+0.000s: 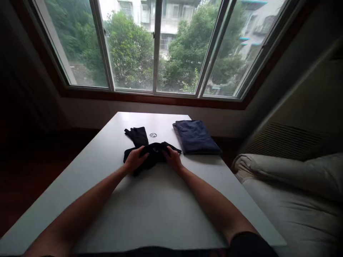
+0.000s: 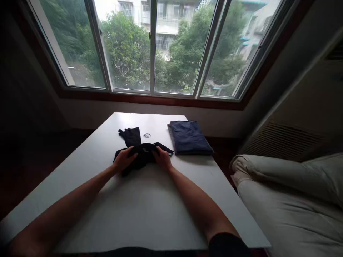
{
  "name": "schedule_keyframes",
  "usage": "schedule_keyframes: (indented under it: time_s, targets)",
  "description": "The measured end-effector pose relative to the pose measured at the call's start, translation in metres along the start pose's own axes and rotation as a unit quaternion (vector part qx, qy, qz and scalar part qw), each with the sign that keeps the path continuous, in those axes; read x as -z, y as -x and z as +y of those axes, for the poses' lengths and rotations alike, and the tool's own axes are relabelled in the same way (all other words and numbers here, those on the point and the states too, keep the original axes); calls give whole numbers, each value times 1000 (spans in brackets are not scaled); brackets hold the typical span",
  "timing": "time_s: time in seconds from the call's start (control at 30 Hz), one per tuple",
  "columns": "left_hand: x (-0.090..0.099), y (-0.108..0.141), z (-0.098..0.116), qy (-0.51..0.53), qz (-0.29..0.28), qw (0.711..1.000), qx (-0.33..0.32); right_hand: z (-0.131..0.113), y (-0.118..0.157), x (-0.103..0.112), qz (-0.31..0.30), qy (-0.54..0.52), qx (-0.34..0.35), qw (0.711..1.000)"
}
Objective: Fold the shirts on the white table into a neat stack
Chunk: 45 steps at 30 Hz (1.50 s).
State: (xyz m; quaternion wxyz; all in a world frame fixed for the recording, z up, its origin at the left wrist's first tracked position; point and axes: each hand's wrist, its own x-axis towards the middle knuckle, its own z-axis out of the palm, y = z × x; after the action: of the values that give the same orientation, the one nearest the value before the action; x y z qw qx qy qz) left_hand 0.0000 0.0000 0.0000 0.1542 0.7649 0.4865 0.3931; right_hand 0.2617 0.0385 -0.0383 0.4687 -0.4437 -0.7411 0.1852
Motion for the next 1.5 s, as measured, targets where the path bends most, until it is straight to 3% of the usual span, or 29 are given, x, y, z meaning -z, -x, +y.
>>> schedule_keyframes:
  time_s: [1.5]
  targets:
    - [-1,3,4,-17,-11,1000,-10,1,1,4,-20,42,-11,999]
